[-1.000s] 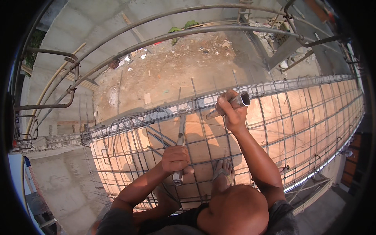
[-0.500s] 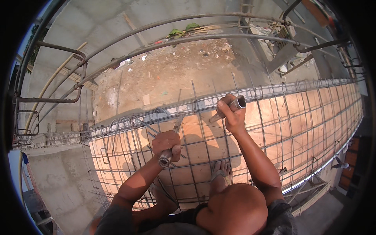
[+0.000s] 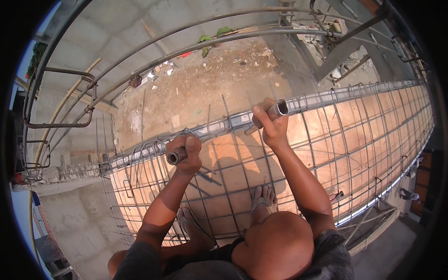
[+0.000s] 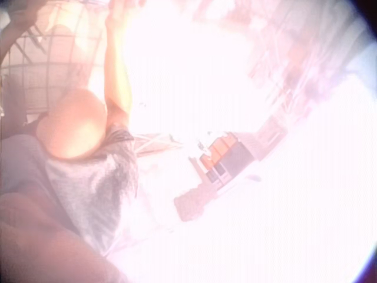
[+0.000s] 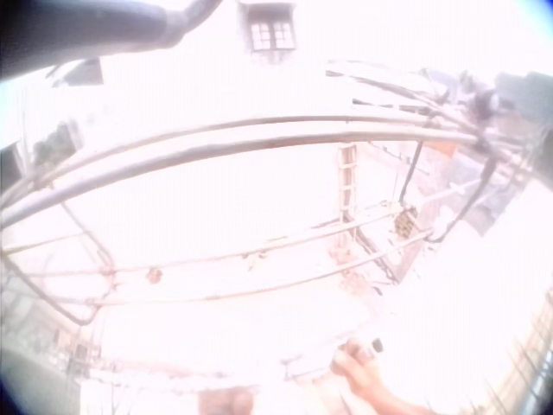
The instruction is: The person bends metal rods by hand and using metal tubes as leverage on a construction site.
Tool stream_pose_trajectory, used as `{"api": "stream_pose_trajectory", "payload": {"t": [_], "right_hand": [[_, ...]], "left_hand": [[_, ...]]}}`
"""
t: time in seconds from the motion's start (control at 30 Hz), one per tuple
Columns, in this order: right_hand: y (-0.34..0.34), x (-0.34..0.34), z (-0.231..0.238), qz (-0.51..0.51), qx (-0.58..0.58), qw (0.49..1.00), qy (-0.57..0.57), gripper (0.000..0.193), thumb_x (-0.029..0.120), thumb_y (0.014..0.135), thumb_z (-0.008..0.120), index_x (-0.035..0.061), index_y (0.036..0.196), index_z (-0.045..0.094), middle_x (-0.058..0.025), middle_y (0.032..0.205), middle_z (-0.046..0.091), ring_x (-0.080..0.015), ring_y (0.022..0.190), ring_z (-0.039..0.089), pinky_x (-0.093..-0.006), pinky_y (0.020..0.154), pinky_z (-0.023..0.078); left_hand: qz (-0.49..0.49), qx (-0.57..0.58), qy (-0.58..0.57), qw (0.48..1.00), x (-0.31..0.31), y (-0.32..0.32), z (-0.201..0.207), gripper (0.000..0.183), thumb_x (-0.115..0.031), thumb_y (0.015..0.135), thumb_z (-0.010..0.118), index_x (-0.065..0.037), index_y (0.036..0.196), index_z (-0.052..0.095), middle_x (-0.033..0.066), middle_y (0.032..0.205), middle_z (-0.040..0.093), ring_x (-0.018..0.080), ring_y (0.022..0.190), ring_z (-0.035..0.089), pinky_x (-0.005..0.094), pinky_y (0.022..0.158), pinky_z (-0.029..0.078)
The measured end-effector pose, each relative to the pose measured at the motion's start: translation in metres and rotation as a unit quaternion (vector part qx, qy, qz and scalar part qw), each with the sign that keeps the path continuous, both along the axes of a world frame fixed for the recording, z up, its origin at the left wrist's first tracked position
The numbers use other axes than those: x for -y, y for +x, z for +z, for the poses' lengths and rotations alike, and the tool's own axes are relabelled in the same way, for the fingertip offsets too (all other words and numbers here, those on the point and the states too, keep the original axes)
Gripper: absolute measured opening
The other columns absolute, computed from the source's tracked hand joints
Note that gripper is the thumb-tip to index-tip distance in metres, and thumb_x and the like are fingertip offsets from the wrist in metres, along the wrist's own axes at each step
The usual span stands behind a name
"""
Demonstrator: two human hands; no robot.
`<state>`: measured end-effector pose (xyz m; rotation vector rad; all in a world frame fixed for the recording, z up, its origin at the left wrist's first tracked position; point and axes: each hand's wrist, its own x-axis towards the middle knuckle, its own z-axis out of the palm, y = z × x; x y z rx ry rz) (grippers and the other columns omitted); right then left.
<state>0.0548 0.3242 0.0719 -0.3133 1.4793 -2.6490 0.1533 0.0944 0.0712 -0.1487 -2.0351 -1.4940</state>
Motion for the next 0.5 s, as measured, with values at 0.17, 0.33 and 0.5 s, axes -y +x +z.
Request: {"api": "stream_pose_trajectory", "payload": {"t": [0.17,0.33,0.5], "right_hand": [[-0.006,-0.001,0.0,-0.032,-0.018,0.999,-0.01,0.026,0.008,0.092,0.064,0.0072,0.072,0.048,0.0006,0.06,0.045,-0.0082,0.052,0.039,-0.0265,0.049,0.029],[-0.011,-0.005,-0.004,-0.037,-0.019,0.999,-0.001,0.025,0.008,0.091,0.064,0.0076,0.072,0.048,0.0001,0.059,0.045,-0.0082,0.05,0.038,-0.0266,0.048,0.029],[-0.019,0.0,0.011,-0.036,-0.033,0.998,-0.051,0.027,0.007,0.091,0.063,0.0078,0.07,0.046,0.0,0.059,0.044,-0.0081,0.05,0.038,-0.0269,0.047,0.028]], "left_hand": [[-0.011,0.007,0.022,1.0,0.006,-0.002,-0.008,0.025,-0.009,0.09,0.067,-0.003,0.068,0.058,0.0076,0.058,0.06,0.0149,0.047,0.055,0.0277,0.046,0.041],[-0.025,0.005,0.078,0.997,0.001,-0.009,-0.004,0.026,-0.009,0.092,0.063,-0.003,0.067,0.059,0.0047,0.053,0.053,0.0134,0.045,0.05,0.0272,0.045,0.038],[-0.003,0.015,0.051,0.999,0.0,-0.007,0.0,0.028,-0.012,0.093,0.062,-0.002,0.067,0.059,0.0039,0.054,0.054,0.0126,0.045,0.049,0.0276,0.045,0.037]]}}
